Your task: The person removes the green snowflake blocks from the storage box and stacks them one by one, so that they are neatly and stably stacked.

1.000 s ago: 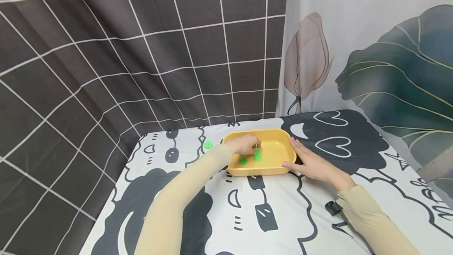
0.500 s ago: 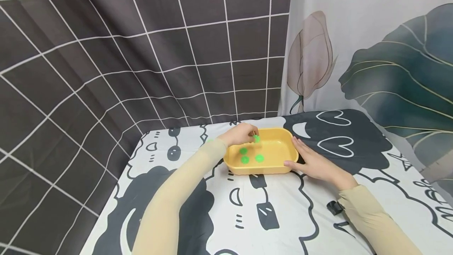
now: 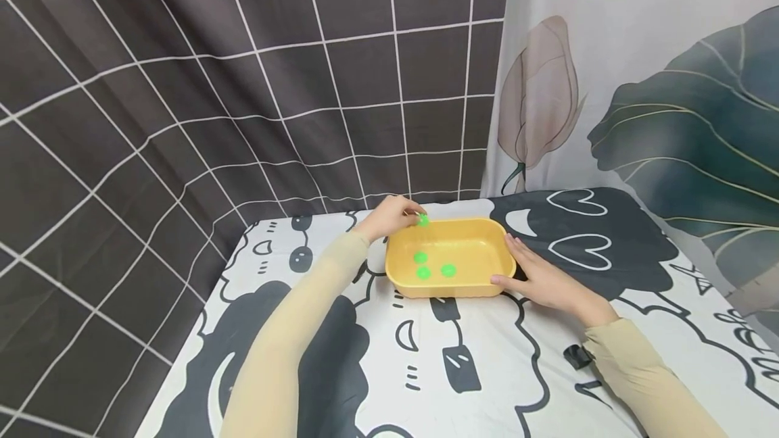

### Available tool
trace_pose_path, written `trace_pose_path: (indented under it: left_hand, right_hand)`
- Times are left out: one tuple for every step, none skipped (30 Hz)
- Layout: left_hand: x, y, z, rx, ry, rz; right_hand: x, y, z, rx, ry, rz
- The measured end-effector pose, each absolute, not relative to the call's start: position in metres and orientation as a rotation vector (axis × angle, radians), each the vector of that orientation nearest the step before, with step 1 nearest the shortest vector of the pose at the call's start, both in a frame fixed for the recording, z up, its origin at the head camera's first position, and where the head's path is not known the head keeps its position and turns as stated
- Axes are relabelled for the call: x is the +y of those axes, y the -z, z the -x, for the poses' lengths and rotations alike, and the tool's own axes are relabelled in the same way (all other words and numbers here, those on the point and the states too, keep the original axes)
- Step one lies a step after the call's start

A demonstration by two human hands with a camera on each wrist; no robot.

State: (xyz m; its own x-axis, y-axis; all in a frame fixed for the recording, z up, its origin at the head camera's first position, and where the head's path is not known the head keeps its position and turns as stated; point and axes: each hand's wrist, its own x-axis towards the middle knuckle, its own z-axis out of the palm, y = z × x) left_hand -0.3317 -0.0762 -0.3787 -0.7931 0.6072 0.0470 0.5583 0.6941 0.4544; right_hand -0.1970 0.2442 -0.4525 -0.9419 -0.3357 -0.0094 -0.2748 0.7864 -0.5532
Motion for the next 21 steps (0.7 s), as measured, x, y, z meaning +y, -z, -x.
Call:
trace_pose_path:
  left_hand:
    - [-0.080,0.377,0.332,2.799,-0.720,-0.951]
    - [-0.084,0.376,0.333,2.804,-0.744,-0.938]
    - [-0.087,0.375,0.333,2.803,-0.774,-0.922]
    - [-0.091,0.374,0.334,2.806,-0.799,-0.907]
    - [-0.096,0.373,0.334,2.813,-0.817,-0.894]
    - [-0.100,0.372,0.334,2.818,-0.837,-0.876]
    - [-0.104,0.371,0.334,2.821,-0.857,-0.858]
    - [-0.107,0.370,0.334,2.830,-0.868,-0.842]
    - [-0.111,0.369,0.334,2.840,-0.875,-0.821]
    - [-0.115,0.368,0.334,2.852,-0.876,-0.801]
    - [-0.119,0.367,0.333,2.861,-0.878,-0.781]
    - [-0.123,0.367,0.332,2.869,-0.879,-0.757]
    - [-0.127,0.366,0.331,2.875,-0.882,-0.737]
    - [-0.131,0.365,0.331,2.883,-0.883,-0.715]
    - [-0.135,0.364,0.330,2.891,-0.883,-0.694]
    - [-0.139,0.363,0.329,2.898,-0.885,-0.676]
    - [-0.143,0.362,0.328,2.905,-0.891,-0.656]
    - [-0.147,0.362,0.328,2.915,-0.893,-0.637]
    - [-0.151,0.361,0.327,2.923,-0.899,-0.621]
    - [-0.154,0.361,0.327,2.933,-0.900,-0.608]
    - [-0.157,0.360,0.326,2.939,-0.903,-0.595]
  right_hand:
    - [0.244,0.452,0.197,2.867,0.866,0.489]
    - [0.245,0.452,0.197,2.867,0.868,0.487]
    - [0.245,0.452,0.197,2.868,0.868,0.486]
    - [0.245,0.452,0.197,2.868,0.870,0.486]
    - [0.245,0.452,0.197,2.868,0.872,0.487]
    - [0.245,0.453,0.197,2.869,0.871,0.488]
    - [0.245,0.453,0.198,2.871,0.872,0.487]
    - [0.245,0.454,0.198,2.872,0.871,0.488]
    - [0.245,0.454,0.199,2.874,0.872,0.490]
    - [0.245,0.454,0.199,2.875,0.870,0.498]
    - [0.245,0.455,0.199,2.876,0.869,0.501]
    - [0.245,0.455,0.199,2.877,0.868,0.506]
    - [0.245,0.455,0.199,2.878,0.869,0.506]
    - [0.246,0.455,0.200,2.877,0.867,0.510]
    - [0.245,0.455,0.199,2.875,0.868,0.509]
    - [0.245,0.455,0.200,2.874,0.865,0.510]
    - [0.245,0.455,0.200,2.872,0.866,0.503]
    - [0.245,0.455,0.200,2.871,0.862,0.499]
    - [0.245,0.454,0.200,2.869,0.863,0.495]
    - [0.245,0.454,0.200,2.867,0.859,0.493]
    - [0.245,0.454,0.200,2.867,0.857,0.487]
